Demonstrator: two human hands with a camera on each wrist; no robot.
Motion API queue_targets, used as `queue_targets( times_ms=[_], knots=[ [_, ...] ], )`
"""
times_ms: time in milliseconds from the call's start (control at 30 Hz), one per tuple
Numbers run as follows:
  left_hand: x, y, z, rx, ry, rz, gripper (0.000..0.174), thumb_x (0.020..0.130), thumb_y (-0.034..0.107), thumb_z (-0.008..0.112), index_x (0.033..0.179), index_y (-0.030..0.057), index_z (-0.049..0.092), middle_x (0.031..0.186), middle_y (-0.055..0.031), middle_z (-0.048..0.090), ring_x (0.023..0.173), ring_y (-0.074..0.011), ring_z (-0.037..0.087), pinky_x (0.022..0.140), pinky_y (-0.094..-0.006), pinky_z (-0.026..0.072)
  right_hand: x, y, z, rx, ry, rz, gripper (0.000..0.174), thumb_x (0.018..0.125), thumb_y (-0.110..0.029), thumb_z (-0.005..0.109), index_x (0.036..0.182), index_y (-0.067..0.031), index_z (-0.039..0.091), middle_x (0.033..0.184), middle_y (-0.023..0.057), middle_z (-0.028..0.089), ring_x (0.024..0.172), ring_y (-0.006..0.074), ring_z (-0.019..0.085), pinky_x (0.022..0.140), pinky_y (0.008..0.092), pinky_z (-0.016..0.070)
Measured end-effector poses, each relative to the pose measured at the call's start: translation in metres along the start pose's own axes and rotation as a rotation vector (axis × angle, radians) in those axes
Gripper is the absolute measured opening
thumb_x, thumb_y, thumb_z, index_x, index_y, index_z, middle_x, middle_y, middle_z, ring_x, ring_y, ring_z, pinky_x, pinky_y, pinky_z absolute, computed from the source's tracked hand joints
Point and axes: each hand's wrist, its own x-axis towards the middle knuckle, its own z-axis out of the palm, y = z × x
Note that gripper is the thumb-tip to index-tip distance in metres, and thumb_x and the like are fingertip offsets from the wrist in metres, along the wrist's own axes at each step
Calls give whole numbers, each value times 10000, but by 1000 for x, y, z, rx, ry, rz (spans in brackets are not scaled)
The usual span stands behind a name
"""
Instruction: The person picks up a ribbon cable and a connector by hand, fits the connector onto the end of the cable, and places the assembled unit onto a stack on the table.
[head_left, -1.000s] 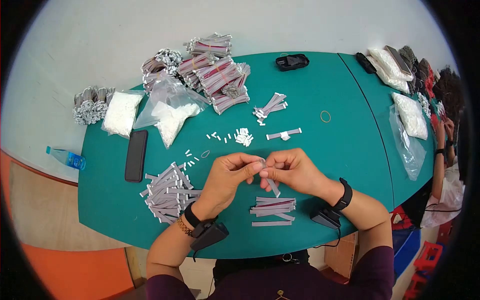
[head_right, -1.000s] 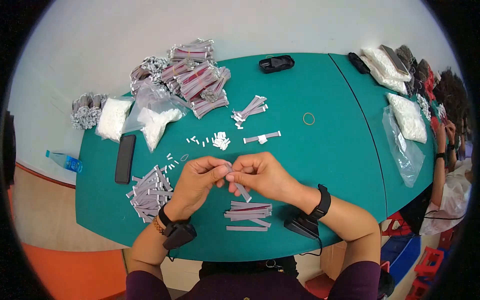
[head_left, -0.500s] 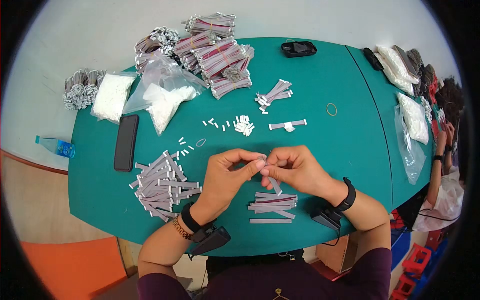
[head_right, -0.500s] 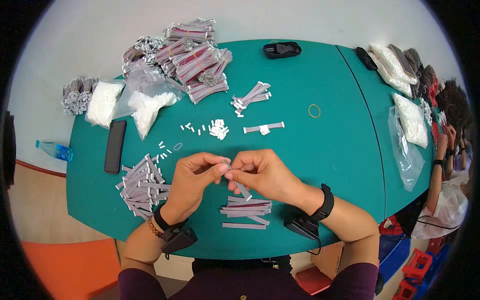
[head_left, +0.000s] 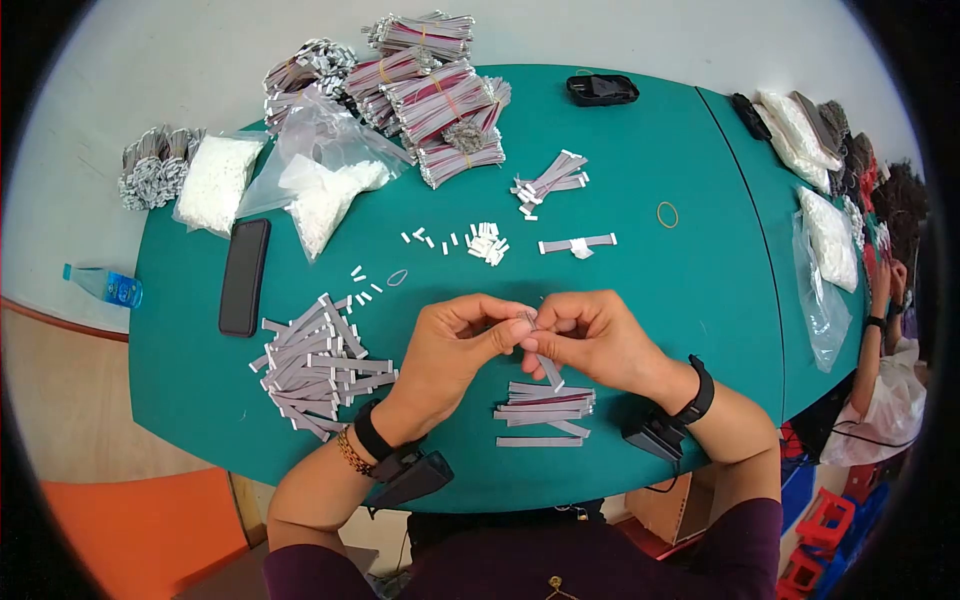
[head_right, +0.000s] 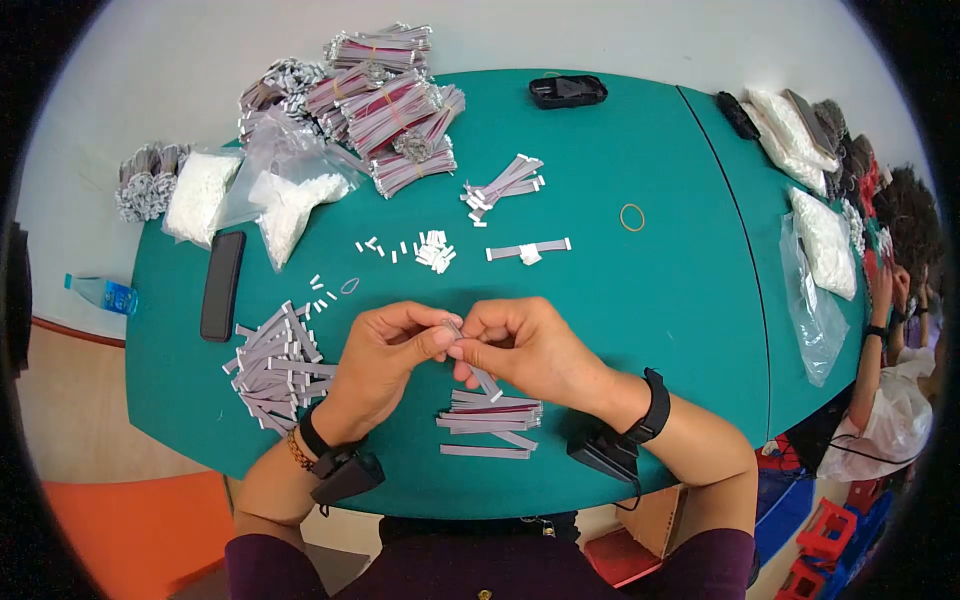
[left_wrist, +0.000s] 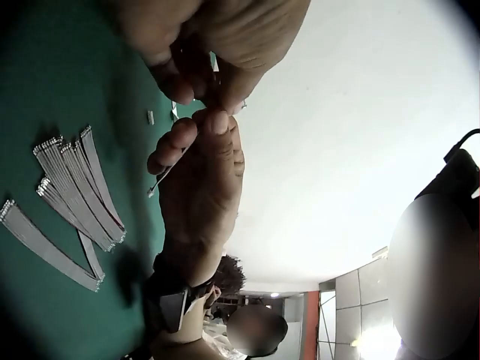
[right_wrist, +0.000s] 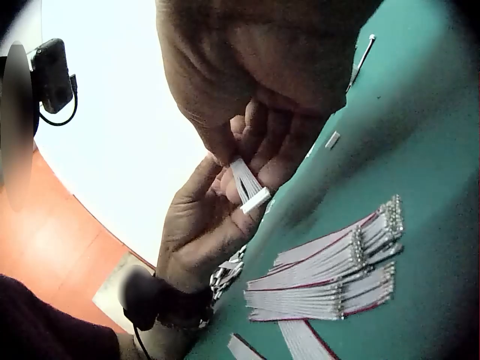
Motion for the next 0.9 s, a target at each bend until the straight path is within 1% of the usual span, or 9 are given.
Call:
queue_targets(
  times_ms=[133,333,633,767,900],
  knots=[
    [0,3,-1,-16,-20,-24,159,847,79,635,980,-7,647,869,-66,645,770,-110,570,699,-232,448,0,-1,-1,-9,-1,7,120,908,-100,564,837,-5,583,754,57,652,661,67,609,534,188,417],
    [0,-2,-5,43,24,-20,152,846,79,634,967,-10,653,866,-63,645,773,-104,562,684,-231,441,0,-1,1,-4,6,-9,118,911,-97,557,831,-14,583,752,58,654,653,67,610,520,185,414],
    [-3,2,0,9,31,-40,153,842,93,642,962,0,656,865,-64,648,770,-101,568,670,-226,438,1,2,2,16,20,-16,121,913,-87,549,822,-15,580,743,40,647,645,57,592,518,186,404],
    [-2,1,-1,50,23,-4,142,836,85,651,950,1,658,837,-65,657,756,-103,588,677,-228,455,-1,2,3,-36,24,-11,126,910,-103,562,828,-10,584,734,31,643,642,48,583,525,184,402],
    [-1,-2,0,105,37,76,146,823,82,670,940,-4,658,826,-71,664,748,-103,599,691,-231,469,-2,0,4,-57,32,-6,132,907,-116,572,831,-9,586,726,28,642,639,43,578,527,183,400]
  ],
)
